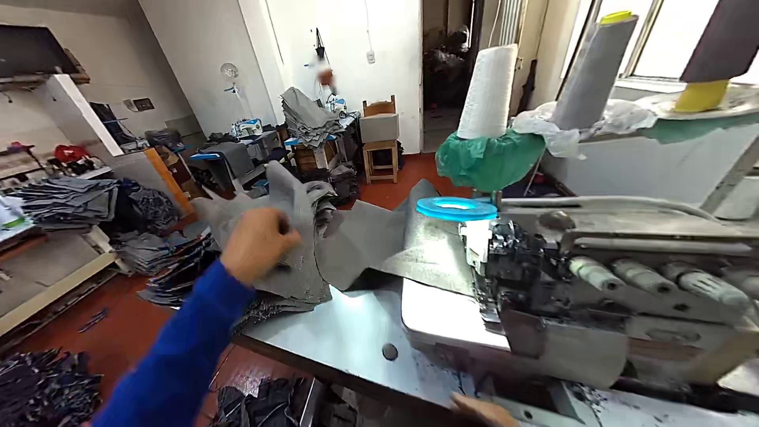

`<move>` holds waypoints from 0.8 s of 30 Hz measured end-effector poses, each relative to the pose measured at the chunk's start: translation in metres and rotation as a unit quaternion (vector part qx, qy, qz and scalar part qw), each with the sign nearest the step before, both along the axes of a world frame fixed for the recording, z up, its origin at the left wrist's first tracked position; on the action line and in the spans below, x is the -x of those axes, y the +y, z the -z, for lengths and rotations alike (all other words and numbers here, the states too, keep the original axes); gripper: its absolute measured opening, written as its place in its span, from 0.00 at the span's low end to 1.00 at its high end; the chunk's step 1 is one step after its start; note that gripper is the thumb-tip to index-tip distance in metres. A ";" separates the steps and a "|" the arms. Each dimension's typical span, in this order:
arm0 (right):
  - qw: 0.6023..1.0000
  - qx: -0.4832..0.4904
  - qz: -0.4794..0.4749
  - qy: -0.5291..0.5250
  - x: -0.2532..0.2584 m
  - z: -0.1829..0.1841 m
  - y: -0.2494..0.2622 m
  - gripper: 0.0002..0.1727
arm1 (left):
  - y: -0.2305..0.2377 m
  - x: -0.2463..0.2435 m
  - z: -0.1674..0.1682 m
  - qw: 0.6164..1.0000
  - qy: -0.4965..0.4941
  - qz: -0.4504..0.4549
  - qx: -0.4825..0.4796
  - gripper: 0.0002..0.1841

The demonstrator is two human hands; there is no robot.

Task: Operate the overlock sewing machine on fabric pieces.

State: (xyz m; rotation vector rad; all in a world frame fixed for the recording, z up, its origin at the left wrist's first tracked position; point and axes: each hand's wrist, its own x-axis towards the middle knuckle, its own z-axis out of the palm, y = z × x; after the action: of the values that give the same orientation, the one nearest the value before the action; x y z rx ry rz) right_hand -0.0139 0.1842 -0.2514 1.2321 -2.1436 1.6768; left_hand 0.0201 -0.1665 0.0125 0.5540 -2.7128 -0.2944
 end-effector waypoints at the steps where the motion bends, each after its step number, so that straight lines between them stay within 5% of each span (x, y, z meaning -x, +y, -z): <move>1: 0.995 0.029 -0.073 -0.064 -0.006 -0.013 -0.018 0.43 | 0.039 -0.011 0.015 0.998 0.035 0.043 -0.015 0.07; 4: 0.949 0.147 -0.163 -0.228 -0.014 -0.046 -0.070 0.58 | 0.139 -0.019 0.065 0.975 0.147 0.128 -0.111 0.04; 5: 0.925 0.194 -0.152 -0.290 -0.016 -0.055 -0.079 0.52 | 0.163 -0.013 0.080 0.969 0.164 0.131 -0.129 0.03; 7: 0.865 0.280 -0.047 -0.414 -0.020 -0.074 -0.087 0.17 | 0.190 0.000 0.108 0.969 0.152 0.163 -0.103 0.04; 10: 0.839 0.286 0.062 -0.459 -0.015 -0.071 -0.089 0.13 | 0.185 0.010 0.137 0.962 0.059 0.267 -0.010 0.14; 18: 0.901 0.061 -0.052 -0.427 -0.055 -0.059 -0.104 0.17 | 0.153 0.020 0.093 0.904 -0.179 0.376 0.096 0.24; 21: 0.956 0.028 -0.104 -0.273 -0.038 -0.051 -0.053 0.12 | 0.131 0.010 0.122 0.901 -0.038 0.405 0.150 0.27; 24: 0.981 -0.137 -0.040 -0.135 0.000 -0.046 0.045 0.15 | 0.137 -0.006 0.163 0.920 0.039 0.366 0.137 0.41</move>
State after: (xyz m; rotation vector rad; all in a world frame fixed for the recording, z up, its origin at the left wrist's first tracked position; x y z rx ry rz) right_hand -0.0137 0.2292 -0.2050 1.2333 -2.5920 1.7107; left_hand 0.0266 -0.0297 -0.1505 -0.5586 -2.7009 -0.1039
